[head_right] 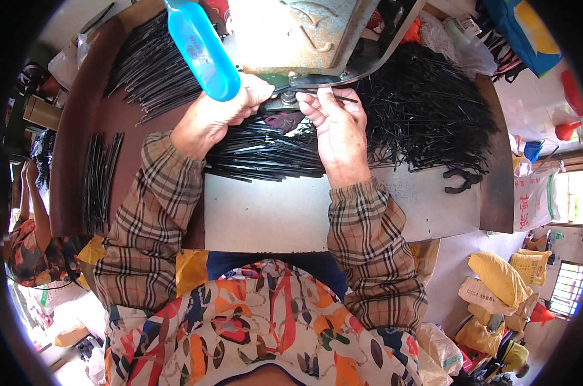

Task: The person assembles black rods and plastic connectors using an assembly press.

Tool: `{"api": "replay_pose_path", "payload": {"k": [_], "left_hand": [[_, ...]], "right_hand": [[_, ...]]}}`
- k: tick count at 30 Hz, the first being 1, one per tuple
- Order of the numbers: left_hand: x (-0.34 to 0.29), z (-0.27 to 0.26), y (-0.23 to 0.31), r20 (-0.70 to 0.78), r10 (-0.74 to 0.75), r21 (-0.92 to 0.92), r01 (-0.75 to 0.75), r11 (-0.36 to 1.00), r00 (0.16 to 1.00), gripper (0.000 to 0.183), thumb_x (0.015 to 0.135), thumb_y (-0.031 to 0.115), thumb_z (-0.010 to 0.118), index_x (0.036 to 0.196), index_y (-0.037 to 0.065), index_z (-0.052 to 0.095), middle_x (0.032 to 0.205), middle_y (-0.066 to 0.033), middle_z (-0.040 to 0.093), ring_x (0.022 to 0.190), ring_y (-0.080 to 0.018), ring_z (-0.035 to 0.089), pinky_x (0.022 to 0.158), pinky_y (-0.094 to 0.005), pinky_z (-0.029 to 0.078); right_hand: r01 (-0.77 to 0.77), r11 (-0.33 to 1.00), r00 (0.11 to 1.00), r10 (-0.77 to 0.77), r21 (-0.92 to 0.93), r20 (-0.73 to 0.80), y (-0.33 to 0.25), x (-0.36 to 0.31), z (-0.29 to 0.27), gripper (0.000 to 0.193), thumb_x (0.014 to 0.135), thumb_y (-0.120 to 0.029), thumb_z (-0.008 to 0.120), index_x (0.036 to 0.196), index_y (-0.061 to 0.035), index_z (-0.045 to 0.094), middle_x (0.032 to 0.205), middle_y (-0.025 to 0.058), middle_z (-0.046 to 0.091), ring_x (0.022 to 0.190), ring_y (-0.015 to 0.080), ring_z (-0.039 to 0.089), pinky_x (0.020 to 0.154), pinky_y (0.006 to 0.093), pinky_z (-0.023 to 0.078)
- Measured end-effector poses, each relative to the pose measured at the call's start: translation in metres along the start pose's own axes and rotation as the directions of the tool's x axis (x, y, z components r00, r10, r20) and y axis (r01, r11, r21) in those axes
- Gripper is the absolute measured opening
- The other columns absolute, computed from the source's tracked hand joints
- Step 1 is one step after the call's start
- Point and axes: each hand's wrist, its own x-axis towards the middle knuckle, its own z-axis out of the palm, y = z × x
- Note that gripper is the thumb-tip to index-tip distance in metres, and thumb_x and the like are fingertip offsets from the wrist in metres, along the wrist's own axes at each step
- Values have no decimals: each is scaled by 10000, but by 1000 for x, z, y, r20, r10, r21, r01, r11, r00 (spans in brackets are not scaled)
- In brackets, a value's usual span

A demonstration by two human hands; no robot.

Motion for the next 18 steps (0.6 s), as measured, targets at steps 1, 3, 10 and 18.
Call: {"api": "replay_pose_path", "payload": {"k": [1,3,10,18], "left_hand": [[-1,-1,0,11,21,-10,-21,1000,1000,239,845,239,685,946,24,659,766,42,556,619,-19,429,517,-155,308],[-3,10,6,-16,56,45,-55,997,998,234,843,237,681,942,26,659,774,41,560,627,-21,433,522,-156,310],[1,13,12,-144,-100,241,133,961,984,310,867,323,683,940,24,657,828,44,580,669,-30,431,557,-168,325],[9,21,15,-39,157,468,-121,875,987,206,812,128,680,658,-8,664,603,-17,600,556,-95,521,528,-256,421]], "right_hand": [[-6,1000,1000,6,-10,20,0,-1,1,107,950,-82,582,997,0,531,922,132,630,832,250,688,762,326,590],[-12,1000,1000,12,8,-2,1,-1,0,105,950,-79,582,998,0,532,922,131,630,832,250,688,761,326,589],[-4,1000,1000,4,16,1,2,1,0,90,948,-64,576,996,2,539,928,139,641,831,249,690,755,323,591],[28,999,1000,-28,-15,3,-1,0,-8,105,948,-68,578,995,18,540,941,170,660,825,239,692,744,307,591]]}}
